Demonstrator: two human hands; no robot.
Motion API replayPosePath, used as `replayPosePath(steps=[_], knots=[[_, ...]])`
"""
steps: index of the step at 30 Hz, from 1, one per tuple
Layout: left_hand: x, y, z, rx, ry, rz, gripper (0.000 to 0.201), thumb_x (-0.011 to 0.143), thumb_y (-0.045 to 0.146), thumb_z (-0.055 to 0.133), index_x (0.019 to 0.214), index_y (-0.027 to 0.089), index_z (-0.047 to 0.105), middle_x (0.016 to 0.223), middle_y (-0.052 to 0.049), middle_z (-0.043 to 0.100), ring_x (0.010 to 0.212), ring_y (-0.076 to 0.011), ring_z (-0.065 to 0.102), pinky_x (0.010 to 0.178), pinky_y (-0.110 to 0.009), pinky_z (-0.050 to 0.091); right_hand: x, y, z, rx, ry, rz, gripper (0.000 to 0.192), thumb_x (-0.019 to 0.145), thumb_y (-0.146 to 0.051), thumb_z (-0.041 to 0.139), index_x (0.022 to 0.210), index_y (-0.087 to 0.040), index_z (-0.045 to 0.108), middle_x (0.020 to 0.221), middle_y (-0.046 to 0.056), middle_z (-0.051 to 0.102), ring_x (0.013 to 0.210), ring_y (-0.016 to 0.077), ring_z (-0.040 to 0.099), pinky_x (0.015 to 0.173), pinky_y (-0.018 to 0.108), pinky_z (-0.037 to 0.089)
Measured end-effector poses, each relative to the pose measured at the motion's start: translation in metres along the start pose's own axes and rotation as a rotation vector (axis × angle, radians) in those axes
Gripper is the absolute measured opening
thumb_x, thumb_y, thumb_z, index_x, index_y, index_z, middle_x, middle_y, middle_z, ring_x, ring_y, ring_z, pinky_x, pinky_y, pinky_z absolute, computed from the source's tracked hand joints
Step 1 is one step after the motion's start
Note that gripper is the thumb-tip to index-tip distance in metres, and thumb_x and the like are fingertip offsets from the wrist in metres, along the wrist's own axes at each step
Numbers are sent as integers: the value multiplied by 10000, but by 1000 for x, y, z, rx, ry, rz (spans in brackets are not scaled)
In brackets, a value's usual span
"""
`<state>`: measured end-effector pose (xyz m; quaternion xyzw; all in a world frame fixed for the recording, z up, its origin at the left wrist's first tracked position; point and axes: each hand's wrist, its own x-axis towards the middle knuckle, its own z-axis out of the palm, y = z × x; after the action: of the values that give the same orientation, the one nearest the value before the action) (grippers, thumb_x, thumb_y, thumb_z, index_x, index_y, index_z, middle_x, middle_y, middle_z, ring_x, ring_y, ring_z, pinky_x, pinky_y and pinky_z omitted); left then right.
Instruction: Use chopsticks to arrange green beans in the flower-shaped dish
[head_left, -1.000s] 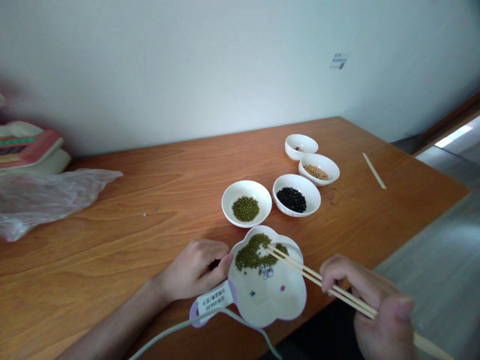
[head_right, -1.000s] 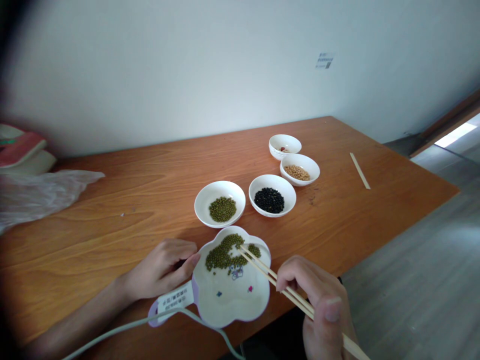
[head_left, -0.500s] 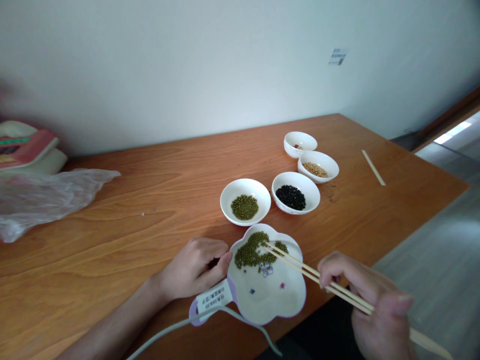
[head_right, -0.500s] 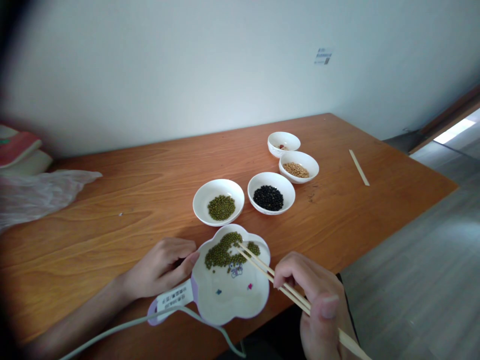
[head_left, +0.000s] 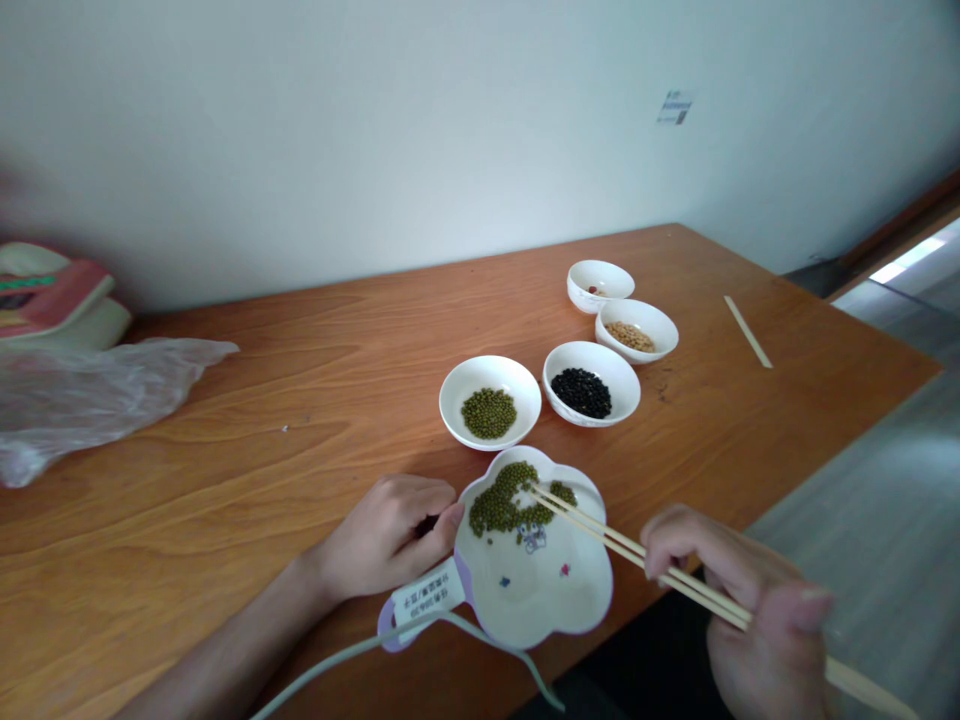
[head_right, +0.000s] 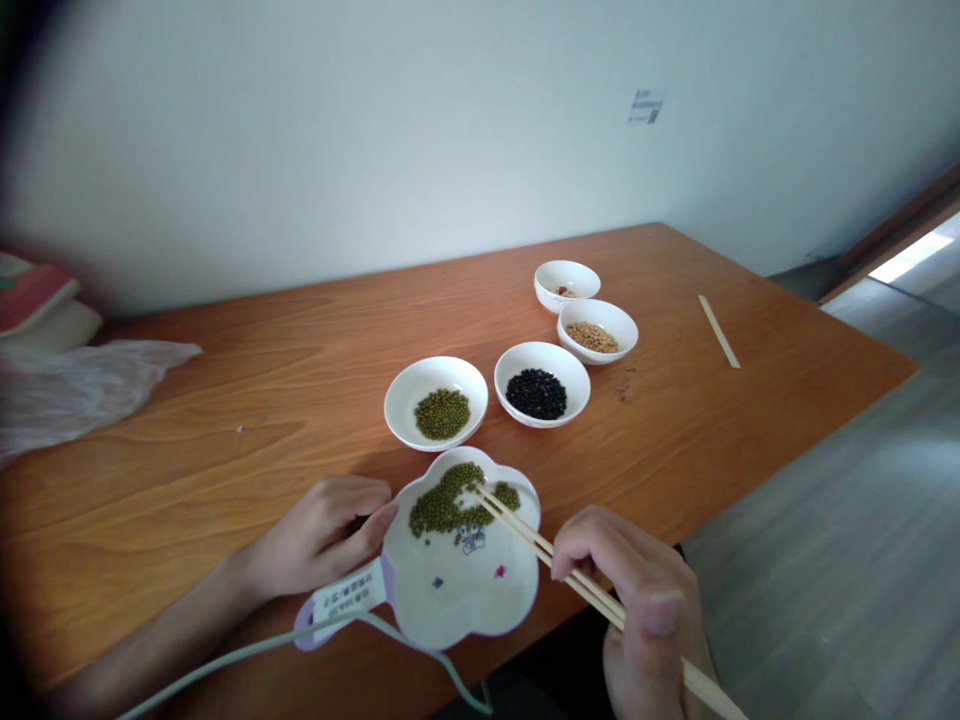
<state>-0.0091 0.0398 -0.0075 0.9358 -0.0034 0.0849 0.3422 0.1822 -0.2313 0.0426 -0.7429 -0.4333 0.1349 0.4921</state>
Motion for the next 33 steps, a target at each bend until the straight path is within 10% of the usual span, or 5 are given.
replayPosePath(steps=[14, 23, 33], knots=[[-1, 0, 0, -8, -11, -11, 327, 1039, 230, 407, 721, 173, 458, 653, 17, 495, 595, -97, 438, 609, -259, 332, 1, -20, -2, 86, 135, 24, 854, 860, -858, 141, 629, -230, 671, 639, 58, 629, 607, 203, 593, 568, 323, 439], [-1, 1, -1, -18, -5, 10, 331, 1039, 220, 402, 717, 171, 458, 650, 20, 490, 596, -94, 439, 608, -252, 323, 19, -51, 12, 132, 439, -123, 776, 978, -711, 185, 638, -232, 692, 644, 24, 657, 604, 185, 613, 591, 306, 456], [0, 1, -2, -17, -10, 7, 333, 1036, 235, 422, 710, 173, 442, 643, 27, 477, 589, -92, 419, 606, -265, 303, -1, -20, -8, 0, 147, -9, 872, 828, -877, 107, 677, -247, 691, 686, 47, 651, 645, 211, 618, 595, 324, 469]])
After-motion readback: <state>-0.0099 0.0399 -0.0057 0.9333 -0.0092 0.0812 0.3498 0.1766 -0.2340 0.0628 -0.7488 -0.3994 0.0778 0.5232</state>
